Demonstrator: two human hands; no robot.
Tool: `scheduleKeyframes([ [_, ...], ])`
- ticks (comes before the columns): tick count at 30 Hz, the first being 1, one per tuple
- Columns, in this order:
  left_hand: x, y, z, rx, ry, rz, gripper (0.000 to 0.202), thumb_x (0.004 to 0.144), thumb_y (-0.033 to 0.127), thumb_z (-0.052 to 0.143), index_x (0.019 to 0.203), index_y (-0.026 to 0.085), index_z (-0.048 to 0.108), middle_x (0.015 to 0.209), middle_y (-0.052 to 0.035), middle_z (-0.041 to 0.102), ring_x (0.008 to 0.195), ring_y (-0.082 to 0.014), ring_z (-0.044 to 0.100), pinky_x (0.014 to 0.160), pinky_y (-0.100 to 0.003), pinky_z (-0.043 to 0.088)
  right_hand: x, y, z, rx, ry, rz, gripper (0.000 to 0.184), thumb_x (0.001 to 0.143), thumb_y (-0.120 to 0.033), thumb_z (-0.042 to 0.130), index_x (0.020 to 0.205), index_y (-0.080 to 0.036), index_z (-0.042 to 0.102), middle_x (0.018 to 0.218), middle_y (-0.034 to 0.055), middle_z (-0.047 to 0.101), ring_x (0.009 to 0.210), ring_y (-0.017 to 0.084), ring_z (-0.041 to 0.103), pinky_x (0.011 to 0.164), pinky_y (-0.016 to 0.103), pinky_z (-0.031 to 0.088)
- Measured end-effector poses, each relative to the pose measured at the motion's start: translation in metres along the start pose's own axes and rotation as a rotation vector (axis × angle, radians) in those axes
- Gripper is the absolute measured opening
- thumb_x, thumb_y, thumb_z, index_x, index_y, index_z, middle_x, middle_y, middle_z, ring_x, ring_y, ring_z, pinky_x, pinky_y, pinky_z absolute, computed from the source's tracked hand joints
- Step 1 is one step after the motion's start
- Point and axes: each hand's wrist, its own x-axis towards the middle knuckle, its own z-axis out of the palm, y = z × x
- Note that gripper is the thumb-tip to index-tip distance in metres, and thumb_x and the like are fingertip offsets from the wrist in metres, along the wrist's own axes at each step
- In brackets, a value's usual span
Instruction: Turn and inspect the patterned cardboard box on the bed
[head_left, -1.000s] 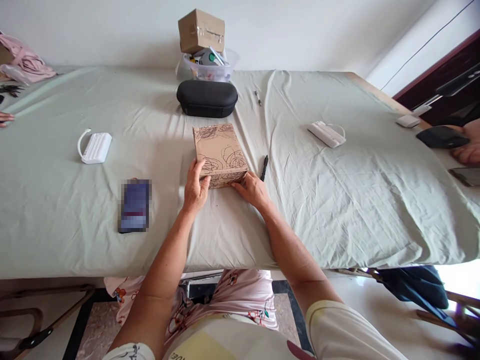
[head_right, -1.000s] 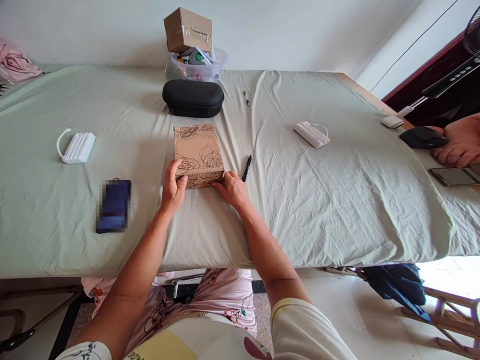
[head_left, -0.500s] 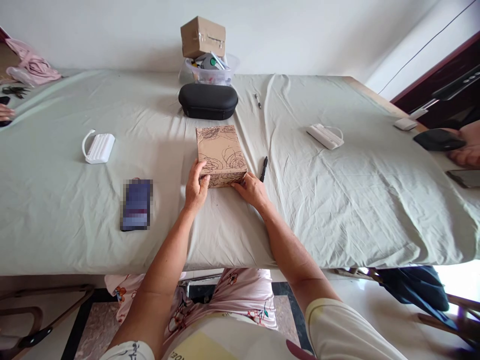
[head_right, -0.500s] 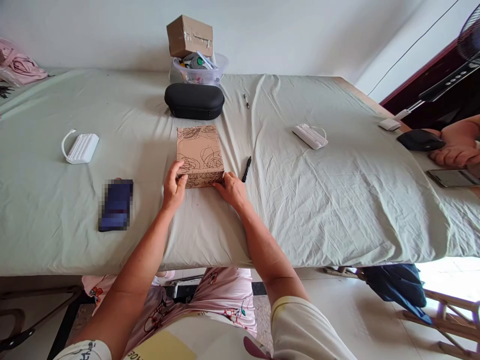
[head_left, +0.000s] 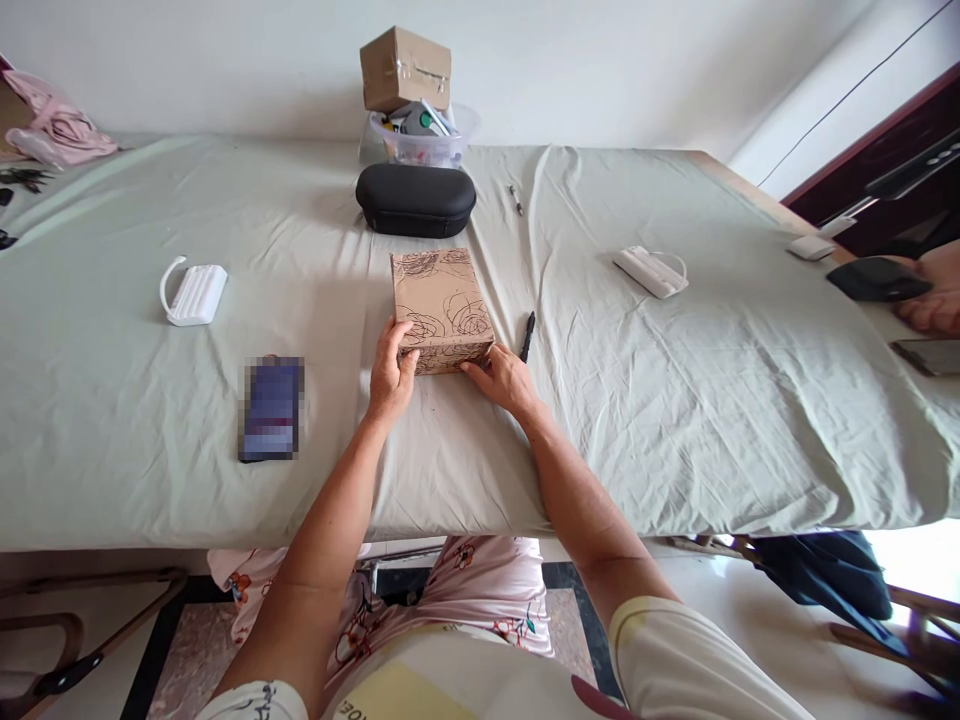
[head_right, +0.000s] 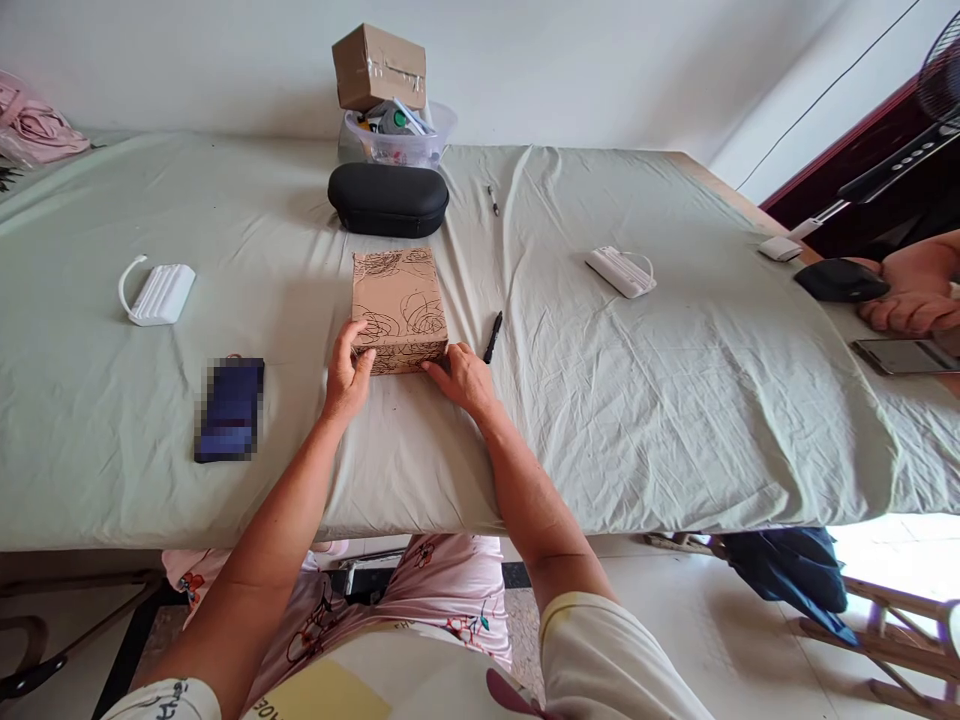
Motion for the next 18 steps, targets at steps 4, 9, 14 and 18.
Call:
scheduleKeyframes([
  [4, 0.000, -0.002, -0.002, -0.021, -0.027, 0.028, 0.057, 0.108, 0.060, 0.041, 0.150, 0.023, 0.051, 0.160, -0.0158, 0.057, 0.156, -0.0272, 0.049, 0.133, -0.047, 0.039, 0.000, 0.009, -0.014, 0.099, -0.023, -0.046, 0.061, 0.105, -0.074, 0.040, 0.087, -0.021, 0.065, 0.090, 0.0084, 0.071, 0.083, 0.023, 0.067, 0.073, 0.032, 0.045],
  [9, -0.002, -0.004, -0.002, -0.087, -0.016, 0.033, 0.057, 0.108, 0.062, 0.045, 0.150, 0.025, 0.052, 0.163, -0.0139, 0.055, 0.158, -0.0275, 0.047, 0.132, -0.046, 0.040, 0.008, 0.032, -0.017, 0.230, 0.311, 0.066, 0.049, 0.109, -0.054, 0.038, 0.100, -0.021, 0.073, 0.097, 0.0088, 0.073, 0.091, 0.023, 0.069, 0.087, 0.036, 0.052],
  [14, -0.003, -0.006, -0.001, -0.116, 0.001, 0.036, 0.055, 0.107, 0.064, 0.048, 0.146, 0.026, 0.057, 0.159, -0.0128, 0.059, 0.157, -0.0284, 0.049, 0.130, -0.046, 0.042, 0.014, 0.046, -0.009, 0.068, 0.415, 0.302, 0.036, 0.098, -0.035, 0.058, 0.125, -0.021, 0.077, 0.127, 0.0154, 0.068, 0.119, 0.029, 0.063, 0.109, 0.049, 0.049],
  [18, -0.002, -0.006, -0.001, -0.107, -0.002, 0.029, 0.051, 0.107, 0.059, 0.050, 0.145, 0.026, 0.058, 0.157, -0.0126, 0.060, 0.158, -0.0277, 0.047, 0.129, -0.044, 0.044, 0.008, 0.037, -0.010, -0.042, 0.221, 0.400, 0.040, 0.098, -0.039, 0.060, 0.131, -0.029, 0.078, 0.140, 0.0141, 0.064, 0.129, 0.035, 0.055, 0.110, 0.053, 0.044],
])
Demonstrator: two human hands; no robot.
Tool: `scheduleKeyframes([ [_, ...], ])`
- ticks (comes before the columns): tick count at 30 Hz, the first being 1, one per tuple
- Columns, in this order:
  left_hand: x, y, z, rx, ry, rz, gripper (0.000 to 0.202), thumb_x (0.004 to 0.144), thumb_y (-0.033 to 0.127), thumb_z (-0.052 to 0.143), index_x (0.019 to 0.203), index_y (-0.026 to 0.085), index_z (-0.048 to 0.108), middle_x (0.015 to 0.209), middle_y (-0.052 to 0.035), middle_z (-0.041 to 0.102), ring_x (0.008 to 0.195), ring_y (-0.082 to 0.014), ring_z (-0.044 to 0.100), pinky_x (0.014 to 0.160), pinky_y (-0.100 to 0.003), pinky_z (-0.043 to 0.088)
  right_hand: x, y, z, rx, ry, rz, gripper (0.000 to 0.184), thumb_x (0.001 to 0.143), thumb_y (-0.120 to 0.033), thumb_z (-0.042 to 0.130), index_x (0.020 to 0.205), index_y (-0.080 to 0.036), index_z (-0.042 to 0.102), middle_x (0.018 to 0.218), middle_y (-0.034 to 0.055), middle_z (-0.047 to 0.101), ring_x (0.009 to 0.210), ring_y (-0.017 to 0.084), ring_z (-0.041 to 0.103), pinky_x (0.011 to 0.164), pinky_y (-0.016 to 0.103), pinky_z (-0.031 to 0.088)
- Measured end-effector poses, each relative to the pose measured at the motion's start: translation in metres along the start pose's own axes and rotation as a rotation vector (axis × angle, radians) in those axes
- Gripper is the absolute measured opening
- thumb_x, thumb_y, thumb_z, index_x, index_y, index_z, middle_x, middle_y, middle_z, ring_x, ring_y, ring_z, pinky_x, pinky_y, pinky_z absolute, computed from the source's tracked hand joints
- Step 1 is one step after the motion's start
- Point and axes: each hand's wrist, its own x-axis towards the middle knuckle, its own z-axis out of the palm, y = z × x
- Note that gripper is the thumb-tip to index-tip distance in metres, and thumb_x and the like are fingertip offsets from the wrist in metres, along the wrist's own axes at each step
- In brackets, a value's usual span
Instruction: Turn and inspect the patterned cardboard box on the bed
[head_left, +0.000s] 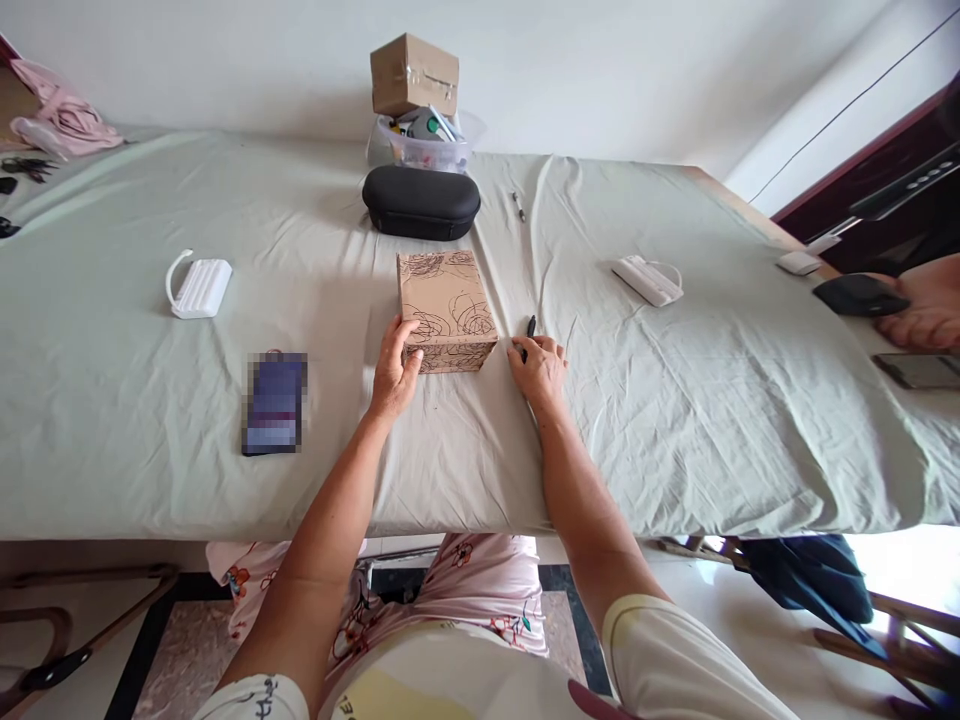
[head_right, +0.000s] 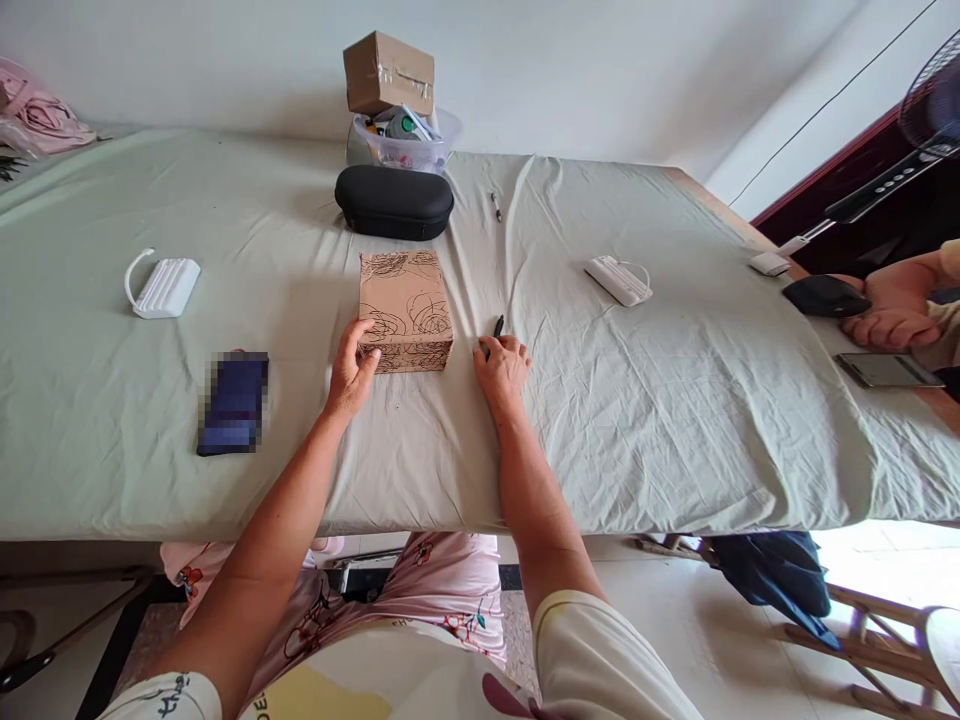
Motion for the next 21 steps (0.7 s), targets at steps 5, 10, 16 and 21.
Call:
scheduleKeyframes([
  [5, 0.001, 0.000, 0.001, 0.029, -0.001, 0.015, 0.046, 0.107, 0.048, 0.052, 0.147, 0.025, 0.056, 0.159, -0.0131, 0.059, 0.154, -0.0270, 0.051, 0.129, -0.045, 0.044, -0.008, -0.012, -0.008, -0.057, -0.036, 0.017, 0.041, 0.098, -0.034, 0.055, 0.131, -0.028, 0.080, 0.128, 0.0157, 0.068, 0.120, 0.034, 0.058, 0.104, 0.049, 0.044],
  [10, 0.002, -0.004, 0.001, 0.045, -0.005, 0.032, 0.047, 0.104, 0.040, 0.055, 0.148, 0.024, 0.054, 0.159, -0.0127, 0.059, 0.156, -0.0265, 0.050, 0.131, -0.045, 0.042, -0.007, -0.012, -0.005, 0.077, -0.026, 0.008, 0.042, 0.098, -0.031, 0.048, 0.123, -0.024, 0.080, 0.119, 0.0147, 0.073, 0.115, 0.031, 0.064, 0.104, 0.050, 0.047],
  [16, 0.005, -0.011, -0.002, 0.041, -0.030, 0.047, 0.054, 0.100, 0.035, 0.063, 0.151, 0.024, 0.051, 0.161, -0.0117, 0.057, 0.159, -0.0266, 0.045, 0.135, -0.044, 0.038, 0.009, 0.002, 0.016, 0.369, 0.134, -0.055, 0.039, 0.088, -0.020, 0.050, 0.120, -0.020, 0.071, 0.099, 0.0067, 0.071, 0.096, 0.022, 0.065, 0.097, 0.042, 0.052],
  [21, 0.004, -0.011, -0.005, 0.014, -0.071, 0.038, 0.064, 0.095, 0.023, 0.064, 0.156, 0.027, 0.045, 0.166, -0.0090, 0.052, 0.163, -0.0250, 0.040, 0.138, -0.043, 0.033, -0.001, -0.009, 0.010, 0.634, 0.535, -0.169, 0.021, 0.099, -0.046, 0.057, 0.102, -0.026, 0.058, 0.089, 0.0011, 0.057, 0.081, 0.017, 0.059, 0.083, 0.038, 0.055],
])
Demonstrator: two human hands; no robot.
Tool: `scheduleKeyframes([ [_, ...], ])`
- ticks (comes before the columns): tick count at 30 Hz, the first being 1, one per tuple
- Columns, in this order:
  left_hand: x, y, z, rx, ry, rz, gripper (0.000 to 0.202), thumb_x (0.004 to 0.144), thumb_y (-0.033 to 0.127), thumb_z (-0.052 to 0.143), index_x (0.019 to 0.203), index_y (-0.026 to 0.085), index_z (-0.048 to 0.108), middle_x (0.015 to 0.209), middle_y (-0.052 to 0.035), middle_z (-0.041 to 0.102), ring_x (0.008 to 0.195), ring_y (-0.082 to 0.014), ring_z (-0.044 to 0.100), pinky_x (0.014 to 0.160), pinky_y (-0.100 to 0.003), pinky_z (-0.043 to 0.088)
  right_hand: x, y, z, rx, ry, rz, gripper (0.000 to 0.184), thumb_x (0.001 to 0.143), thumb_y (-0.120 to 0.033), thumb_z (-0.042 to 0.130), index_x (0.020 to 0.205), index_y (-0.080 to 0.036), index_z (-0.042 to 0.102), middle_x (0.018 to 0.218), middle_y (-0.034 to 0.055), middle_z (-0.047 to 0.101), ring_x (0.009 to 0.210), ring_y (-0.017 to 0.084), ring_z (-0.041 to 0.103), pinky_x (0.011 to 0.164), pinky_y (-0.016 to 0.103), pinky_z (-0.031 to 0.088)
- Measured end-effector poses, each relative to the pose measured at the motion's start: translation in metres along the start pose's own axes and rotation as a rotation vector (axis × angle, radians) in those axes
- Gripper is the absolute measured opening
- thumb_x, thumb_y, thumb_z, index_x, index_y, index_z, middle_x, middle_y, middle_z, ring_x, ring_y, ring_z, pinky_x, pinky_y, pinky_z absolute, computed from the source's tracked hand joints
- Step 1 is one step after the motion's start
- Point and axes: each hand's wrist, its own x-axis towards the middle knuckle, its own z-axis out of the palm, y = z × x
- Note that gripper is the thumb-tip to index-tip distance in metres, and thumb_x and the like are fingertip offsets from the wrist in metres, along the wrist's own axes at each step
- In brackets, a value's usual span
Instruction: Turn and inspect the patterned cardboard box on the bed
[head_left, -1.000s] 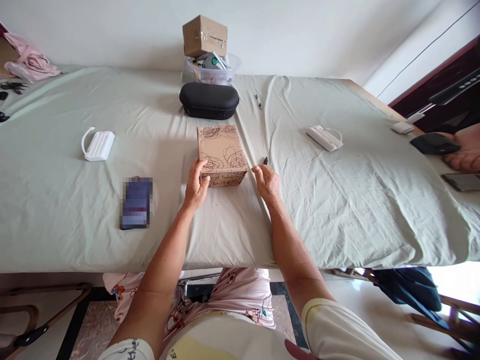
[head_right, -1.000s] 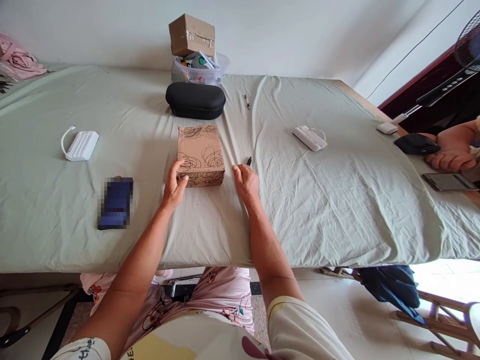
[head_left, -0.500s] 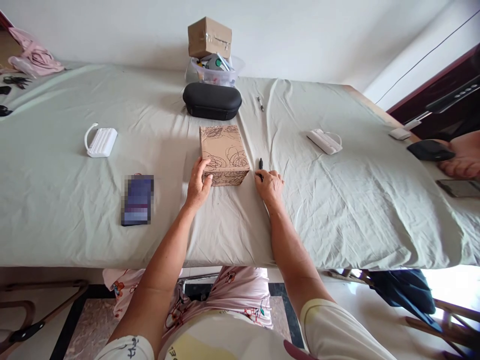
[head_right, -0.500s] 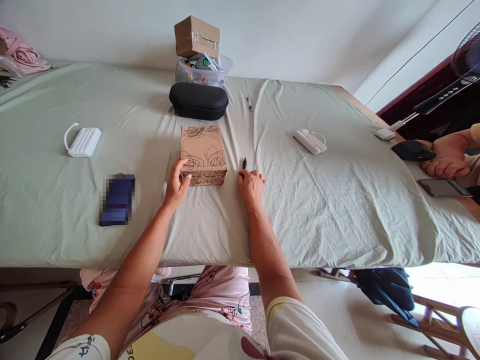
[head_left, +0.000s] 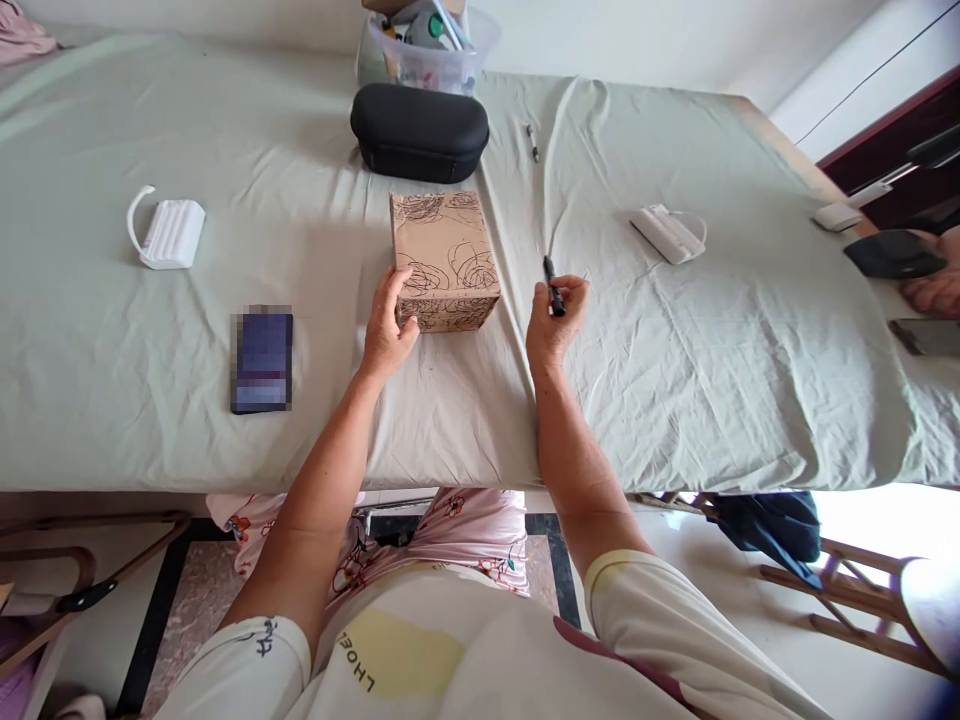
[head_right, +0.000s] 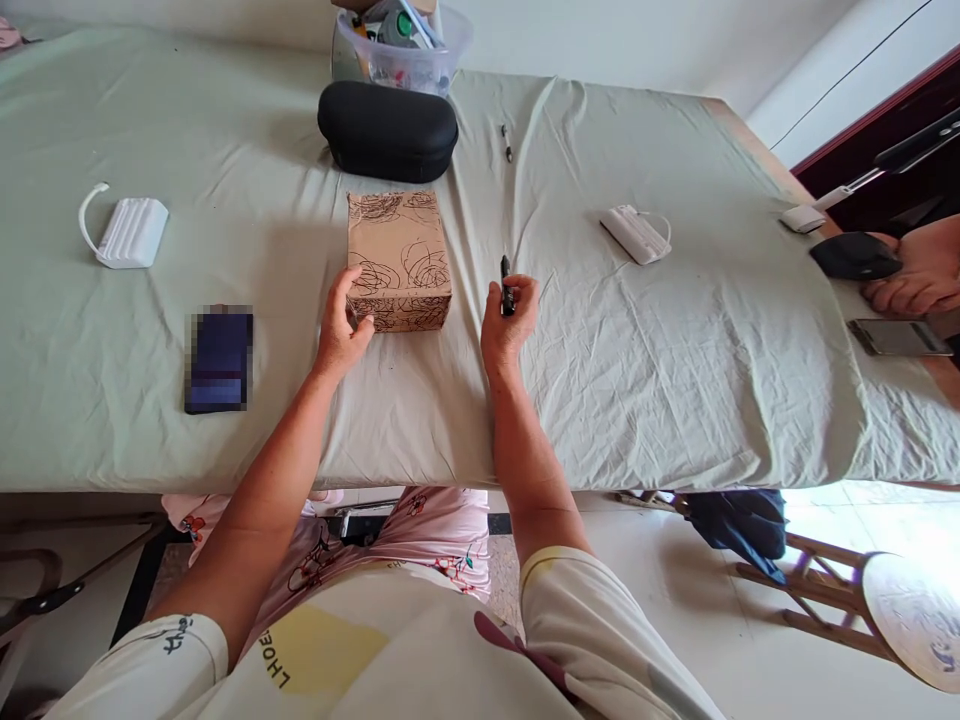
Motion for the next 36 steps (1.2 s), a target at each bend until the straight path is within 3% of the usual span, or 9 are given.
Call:
scheduleKeyframes([
  [2, -0.001, 0.002, 0.000, -0.018, -0.013, -0.014, 0.069, 0.094, 0.021, 0.064, 0.159, 0.028, 0.042, 0.169, -0.0086, 0.048, 0.165, -0.0253, 0.037, 0.139, -0.044, 0.031, -0.009, -0.018, -0.005, 0.083, 0.122, -0.125, 0.031, 0.103, -0.057, 0.054, 0.099, -0.026, 0.055, 0.092, 0.0029, 0.055, 0.083, 0.019, 0.060, 0.081, 0.040, 0.055],
  [4, -0.002, 0.003, -0.001, -0.036, -0.018, -0.033, 0.071, 0.094, 0.022, 0.065, 0.160, 0.029, 0.040, 0.171, -0.0080, 0.045, 0.166, -0.0261, 0.035, 0.139, -0.045, 0.031, -0.021, -0.037, -0.008, 0.134, 0.100, -0.239, 0.037, 0.106, -0.062, 0.046, 0.103, -0.026, 0.058, 0.093, 0.0035, 0.056, 0.083, 0.019, 0.062, 0.080, 0.041, 0.056],
  [8, -0.001, 0.004, -0.002, -0.061, -0.020, -0.048, 0.069, 0.095, 0.026, 0.066, 0.159, 0.029, 0.042, 0.173, -0.0069, 0.044, 0.166, -0.0269, 0.034, 0.140, -0.044, 0.027, -0.049, -0.065, -0.005, 0.269, -0.276, -0.639, 0.031, 0.108, -0.052, 0.049, 0.117, -0.027, 0.064, 0.099, 0.0056, 0.066, 0.094, 0.023, 0.068, 0.088, 0.045, 0.056],
  [12, -0.001, 0.005, -0.002, -0.067, -0.012, -0.053, 0.065, 0.098, 0.028, 0.062, 0.160, 0.029, 0.042, 0.171, -0.0064, 0.046, 0.166, -0.0252, 0.035, 0.142, -0.043, 0.024, -0.061, -0.073, 0.004, 0.279, -0.425, -0.902, 0.018, 0.105, -0.033, 0.057, 0.118, -0.026, 0.067, 0.094, 0.0032, 0.070, 0.087, 0.019, 0.065, 0.081, 0.039, 0.050],
  [17, 0.000, 0.004, -0.001, -0.057, -0.017, -0.051, 0.062, 0.101, 0.036, 0.063, 0.159, 0.029, 0.043, 0.171, -0.0081, 0.046, 0.165, -0.0255, 0.036, 0.141, -0.043, 0.026, -0.060, -0.067, 0.003, 0.058, -0.423, -0.749, 0.026, 0.106, -0.043, 0.052, 0.103, -0.025, 0.070, 0.084, 0.0039, 0.067, 0.079, 0.020, 0.060, 0.079, 0.041, 0.046],
  [21, 0.001, 0.007, -0.005, -0.043, -0.019, -0.010, 0.067, 0.103, 0.061, 0.059, 0.159, 0.027, 0.044, 0.169, -0.0115, 0.049, 0.164, -0.0289, 0.039, 0.139, -0.046, 0.031, -0.060, -0.065, 0.001, 0.005, -0.540, -0.569, 0.033, 0.105, -0.051, 0.050, 0.094, -0.027, 0.070, 0.076, 0.0045, 0.064, 0.076, 0.022, 0.058, 0.082, 0.044, 0.047],
  [29, 0.000, 0.014, -0.008, -0.158, 0.002, -0.063, 0.085, 0.101, 0.085, 0.025, 0.158, 0.028, 0.051, 0.168, -0.0109, 0.052, 0.163, -0.0279, 0.041, 0.137, -0.044, 0.031, -0.069, -0.069, 0.013, 0.209, -0.759, -0.567, 0.041, 0.110, -0.057, 0.047, 0.114, -0.028, 0.076, 0.098, 0.0080, 0.074, 0.090, 0.020, 0.069, 0.086, 0.039, 0.058],
  [32, 0.000, 0.016, -0.005, -0.200, 0.026, -0.092, 0.088, 0.100, 0.086, 0.019, 0.158, 0.029, 0.053, 0.168, -0.0101, 0.053, 0.164, -0.0274, 0.040, 0.138, -0.045, 0.031, -0.069, -0.067, 0.008, 0.287, -0.653, -0.556, 0.042, 0.110, -0.057, 0.047, 0.118, -0.027, 0.074, 0.098, 0.0087, 0.071, 0.088, 0.021, 0.069, 0.080, 0.039, 0.060],
  [36, -0.001, 0.021, -0.004, -0.200, 0.033, -0.107, 0.086, 0.101, 0.085, 0.022, 0.159, 0.029, 0.051, 0.169, -0.0098, 0.052, 0.164, -0.0271, 0.040, 0.138, -0.045, 0.032, -0.057, -0.060, -0.005, 0.303, -0.276, -0.531, 0.033, 0.108, -0.052, 0.050, 0.120, -0.029, 0.070, 0.100, 0.0085, 0.065, 0.093, 0.024, 0.067, 0.086, 0.045, 0.059],
])
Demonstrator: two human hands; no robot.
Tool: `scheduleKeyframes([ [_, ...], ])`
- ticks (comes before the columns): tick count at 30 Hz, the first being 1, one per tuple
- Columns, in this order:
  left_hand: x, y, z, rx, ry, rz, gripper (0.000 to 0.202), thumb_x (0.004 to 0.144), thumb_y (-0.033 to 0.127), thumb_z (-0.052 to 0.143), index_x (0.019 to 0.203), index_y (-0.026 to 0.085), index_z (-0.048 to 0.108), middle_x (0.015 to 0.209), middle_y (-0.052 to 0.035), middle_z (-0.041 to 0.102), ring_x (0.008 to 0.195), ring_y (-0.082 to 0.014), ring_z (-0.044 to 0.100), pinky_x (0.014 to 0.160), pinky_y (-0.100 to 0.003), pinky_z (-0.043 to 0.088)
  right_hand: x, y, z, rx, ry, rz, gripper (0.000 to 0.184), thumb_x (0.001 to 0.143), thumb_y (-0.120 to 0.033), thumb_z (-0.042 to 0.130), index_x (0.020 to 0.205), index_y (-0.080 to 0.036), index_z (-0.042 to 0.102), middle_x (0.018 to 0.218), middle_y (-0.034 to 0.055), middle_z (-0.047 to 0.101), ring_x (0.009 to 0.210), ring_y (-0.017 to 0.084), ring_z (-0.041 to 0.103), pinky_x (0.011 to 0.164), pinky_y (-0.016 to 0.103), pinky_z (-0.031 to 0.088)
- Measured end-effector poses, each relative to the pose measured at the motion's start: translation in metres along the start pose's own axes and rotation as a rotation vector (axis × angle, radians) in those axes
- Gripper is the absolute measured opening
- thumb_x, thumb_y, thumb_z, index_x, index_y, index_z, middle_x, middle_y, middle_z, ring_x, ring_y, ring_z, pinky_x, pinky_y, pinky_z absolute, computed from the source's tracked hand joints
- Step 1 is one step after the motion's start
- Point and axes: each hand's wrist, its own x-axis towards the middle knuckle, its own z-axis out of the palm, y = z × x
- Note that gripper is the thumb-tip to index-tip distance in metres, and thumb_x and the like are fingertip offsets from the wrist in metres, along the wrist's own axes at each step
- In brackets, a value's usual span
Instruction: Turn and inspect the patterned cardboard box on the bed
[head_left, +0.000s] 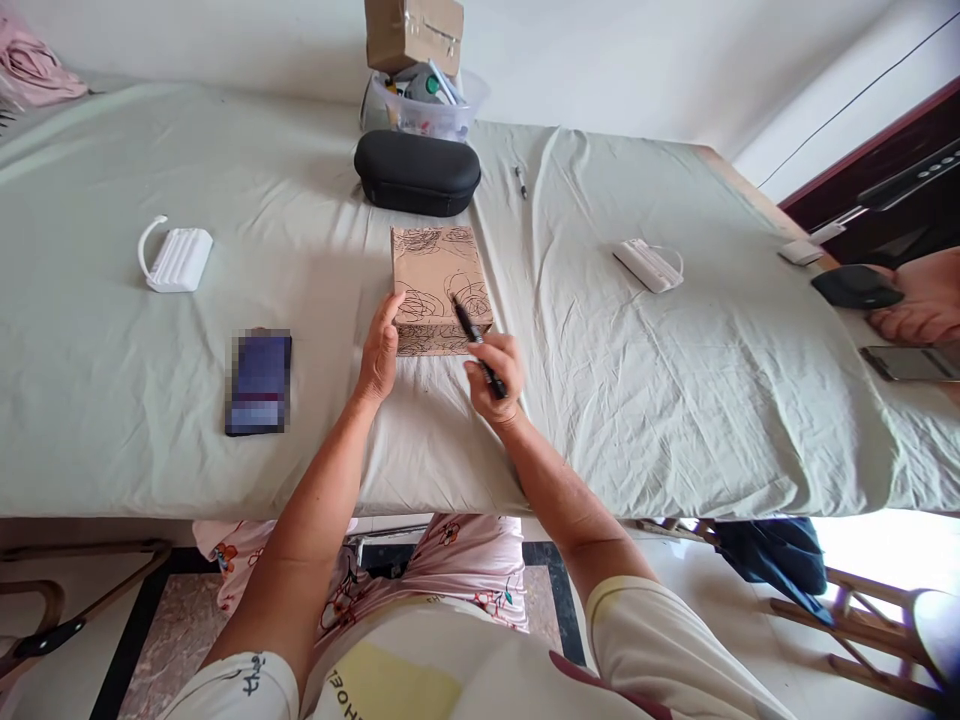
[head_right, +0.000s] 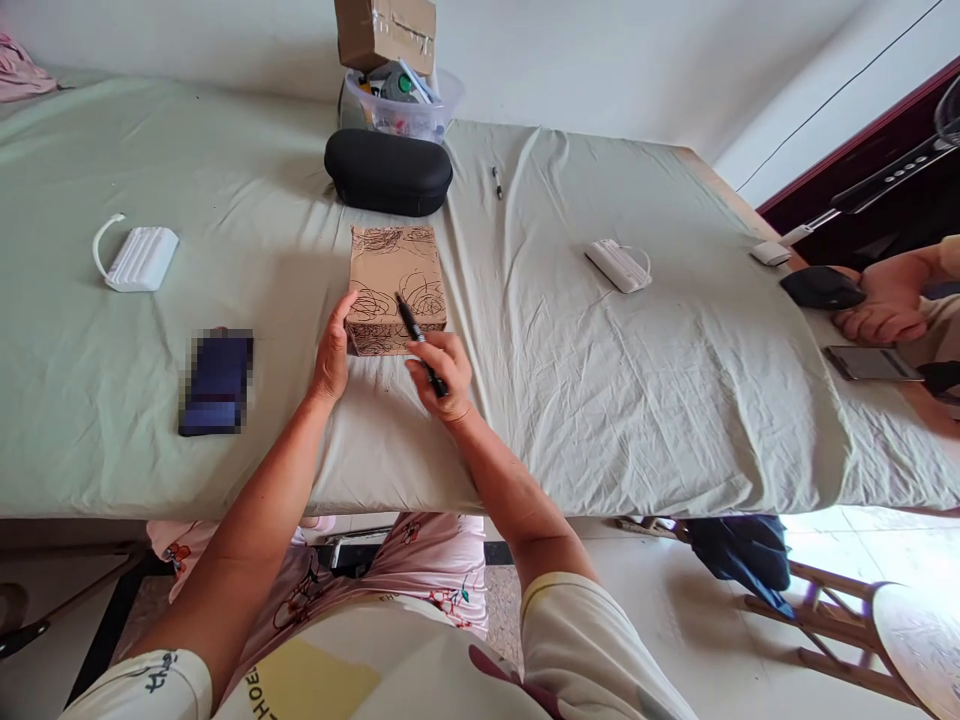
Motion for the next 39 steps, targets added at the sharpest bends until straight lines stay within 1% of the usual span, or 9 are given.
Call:
scheduleKeyframes([
  [3, -0.001, 0.000, 0.000, 0.008, -0.004, 0.002, 0.084, 0.102, 0.083, 0.024, 0.160, 0.029, 0.050, 0.170, -0.0100, 0.050, 0.165, -0.0267, 0.039, 0.138, -0.044, 0.031, 0.011, 0.018, -0.018, -0.280, 0.156, 0.129, 0.043, 0.110, -0.055, 0.037, 0.125, -0.029, 0.068, 0.109, 0.0108, 0.062, 0.109, 0.028, 0.066, 0.099, 0.052, 0.056],
  [5, -0.001, -0.002, 0.001, 0.008, 0.015, -0.006, 0.085, 0.101, 0.084, 0.025, 0.162, 0.029, 0.047, 0.171, -0.0114, 0.048, 0.164, -0.0268, 0.041, 0.137, -0.043, 0.032, 0.018, 0.036, -0.029, -0.421, 0.128, 0.288, 0.048, 0.110, -0.054, 0.033, 0.134, -0.027, 0.065, 0.120, 0.0129, 0.061, 0.120, 0.029, 0.063, 0.107, 0.054, 0.053],
  [9, -0.003, -0.009, 0.003, 0.019, 0.141, -0.060, 0.090, 0.098, 0.087, 0.028, 0.165, 0.028, 0.037, 0.169, -0.0169, 0.047, 0.152, -0.0279, 0.054, 0.126, -0.044, 0.047, 0.022, 0.070, -0.041, -0.521, -0.097, 0.572, 0.049, 0.105, -0.053, 0.049, 0.139, -0.022, 0.065, 0.127, 0.0149, 0.065, 0.123, 0.030, 0.061, 0.110, 0.053, 0.050],
  [13, -0.004, -0.007, -0.001, 0.149, 0.344, -0.062, 0.079, 0.101, 0.081, 0.037, 0.151, 0.021, 0.054, 0.149, -0.0188, 0.063, 0.131, -0.0265, 0.068, 0.116, -0.044, 0.054, 0.019, 0.077, -0.035, -0.616, -0.381, 0.745, 0.041, 0.099, -0.047, 0.062, 0.132, -0.025, 0.073, 0.134, 0.0153, 0.067, 0.130, 0.034, 0.057, 0.114, 0.056, 0.043],
  [20, -0.016, 0.022, -0.029, 0.423, 0.516, -0.064, 0.045, 0.105, 0.045, 0.048, 0.138, 0.016, 0.058, 0.137, -0.0187, 0.068, 0.130, -0.0275, 0.067, 0.114, -0.046, 0.054, 0.021, 0.069, -0.028, -0.658, -0.431, 0.779, 0.037, 0.101, -0.043, 0.063, 0.132, -0.028, 0.076, 0.142, 0.0136, 0.065, 0.133, 0.035, 0.055, 0.114, 0.055, 0.043],
  [24, -0.046, 0.045, -0.066, 0.683, 0.596, -0.208, 0.044, 0.101, 0.033, 0.043, 0.139, 0.014, 0.055, 0.138, -0.0192, 0.068, 0.134, -0.0274, 0.066, 0.116, -0.046, 0.053, 0.022, 0.069, -0.028, -0.582, -0.303, 0.772, 0.039, 0.103, -0.039, 0.057, 0.138, -0.027, 0.070, 0.146, 0.0131, 0.064, 0.134, 0.032, 0.057, 0.115, 0.052, 0.042],
  [27, -0.078, 0.056, -0.107, 0.887, 0.631, -0.345, 0.053, 0.099, 0.037, 0.041, 0.142, 0.009, 0.053, 0.144, -0.0237, 0.065, 0.141, -0.0322, 0.062, 0.122, -0.048, 0.049, 0.023, 0.068, -0.026, -0.531, -0.190, 0.739, 0.037, 0.103, -0.032, 0.052, 0.137, -0.026, 0.067, 0.145, 0.0124, 0.065, 0.134, 0.028, 0.059, 0.115, 0.049, 0.043],
  [32, -0.109, 0.056, -0.166, 1.142, 0.504, -0.731, 0.077, 0.094, 0.061, 0.048, 0.146, 0.004, 0.053, 0.154, -0.0346, 0.056, 0.152, -0.0533, 0.047, 0.121, -0.075, 0.039, 0.023, 0.068, -0.021, -0.422, -0.069, 0.675, 0.036, 0.098, -0.022, 0.051, 0.130, -0.023, 0.067, 0.135, 0.0123, 0.071, 0.122, 0.026, 0.067, 0.109, 0.046, 0.050],
  [39, -0.096, 0.052, -0.152, 1.236, 0.257, -0.751, 0.088, 0.085, 0.076, 0.058, 0.137, 0.005, 0.060, 0.155, -0.0351, 0.054, 0.154, -0.0515, 0.042, 0.124, -0.074, 0.033, 0.021, 0.066, -0.019, -0.256, 0.087, 0.529, 0.033, 0.099, -0.021, 0.046, 0.126, -0.022, 0.065, 0.118, 0.0103, 0.073, 0.100, 0.021, 0.071, 0.100, 0.043, 0.058],
])
